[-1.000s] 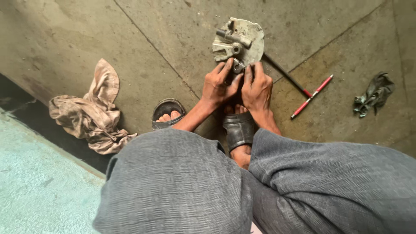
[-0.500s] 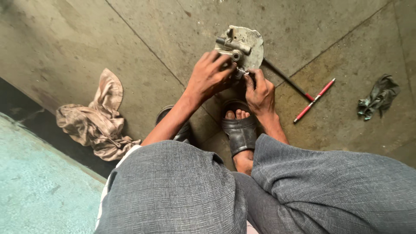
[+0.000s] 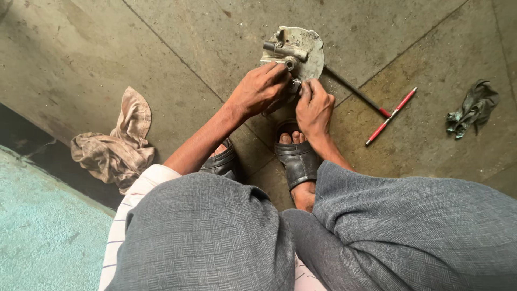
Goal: The person disassembles a circular metal mechanical part, removes a small component, and uses a T-handle wrench to tighten a bolt on the assembly. The person then reassembles the part and continues to adjust it with the wrench.
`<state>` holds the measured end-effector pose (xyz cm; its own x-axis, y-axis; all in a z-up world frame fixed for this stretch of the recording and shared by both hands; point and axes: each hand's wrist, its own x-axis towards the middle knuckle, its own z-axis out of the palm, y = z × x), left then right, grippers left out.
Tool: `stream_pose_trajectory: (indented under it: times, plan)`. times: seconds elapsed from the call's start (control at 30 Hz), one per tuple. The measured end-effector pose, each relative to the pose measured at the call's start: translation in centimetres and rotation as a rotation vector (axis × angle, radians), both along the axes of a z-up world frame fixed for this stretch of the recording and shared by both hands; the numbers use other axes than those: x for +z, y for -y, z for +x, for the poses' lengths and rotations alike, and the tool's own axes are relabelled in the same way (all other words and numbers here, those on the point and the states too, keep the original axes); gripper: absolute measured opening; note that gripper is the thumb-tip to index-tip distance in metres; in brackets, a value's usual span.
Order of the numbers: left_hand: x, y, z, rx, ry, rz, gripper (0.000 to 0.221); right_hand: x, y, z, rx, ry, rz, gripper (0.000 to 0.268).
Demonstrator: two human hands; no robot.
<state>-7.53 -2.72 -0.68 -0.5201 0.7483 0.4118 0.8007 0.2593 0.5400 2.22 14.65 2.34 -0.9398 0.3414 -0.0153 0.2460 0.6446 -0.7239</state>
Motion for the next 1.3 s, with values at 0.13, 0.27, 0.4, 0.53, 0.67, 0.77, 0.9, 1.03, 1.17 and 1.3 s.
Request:
stream_pose_trajectory:
  times: [0.13, 0.27, 0.4, 0.53, 0.67, 0.77, 0.9, 1.03, 1.17, 1.3]
  plan:
    - [0.3, -0.1, 0.4, 0.035, -0.02, 0.013, 0.034, -0.4, -0.3, -1.1, -0.054, 0.178, 0.081, 0.036]
    - [0.3, -0.2, 0.6, 0.055, -0.016, 0.028, 0.034, -0.1, -1.4, -1.6, -0.099, 0.379, -0.156, 0.047]
    - [0.7, -0.2, 0.0, 0.038, 0.019, -0.012, 0.032, 1.3, -1.5, -1.4, -0.076, 0.404, -0.251, 0.052]
    - [0.9, -0.1, 0.5, 0.066, 0.017, 0.026, 0.033, 2.0, -1.1, -0.5, 0.028, 0.124, -0.139, 0.024]
    - [0.9, -0.2, 0.6, 0.069, -0.002, 0.078, 0.036, 1.7, -1.2, 0.0, 0.173, 0.056, -0.035, 0.019]
    - [0.9, -0.4, 0.5, 0.046, 0.041, 0.019, 0.032, 1.1, -0.7, -0.5, 0.088, 0.098, 0.031, 0.027]
    - [0.8, -0.4, 0.5, 0.064, -0.039, 0.04, 0.03, 0.8, -0.1, -1.4, -0.034, 0.119, 0.106, 0.038]
    - [0.7, -0.6, 0.5, 0.037, -0.037, 0.035, 0.031, 1.9, -0.3, -1.7, -0.105, 0.307, -0.049, 0.041]
    - [0.9, -0.2, 0.7, 0.064, -0.051, -0.014, 0.034, 3.3, 0.0, -0.9, 0.0, 0.144, -0.096, 0.024]
    - [1.0, -0.5, 0.8, 0.08, -0.028, 0.057, 0.036, 3.7, -0.5, -0.4, 0.138, 0.055, 0.035, 0.013]
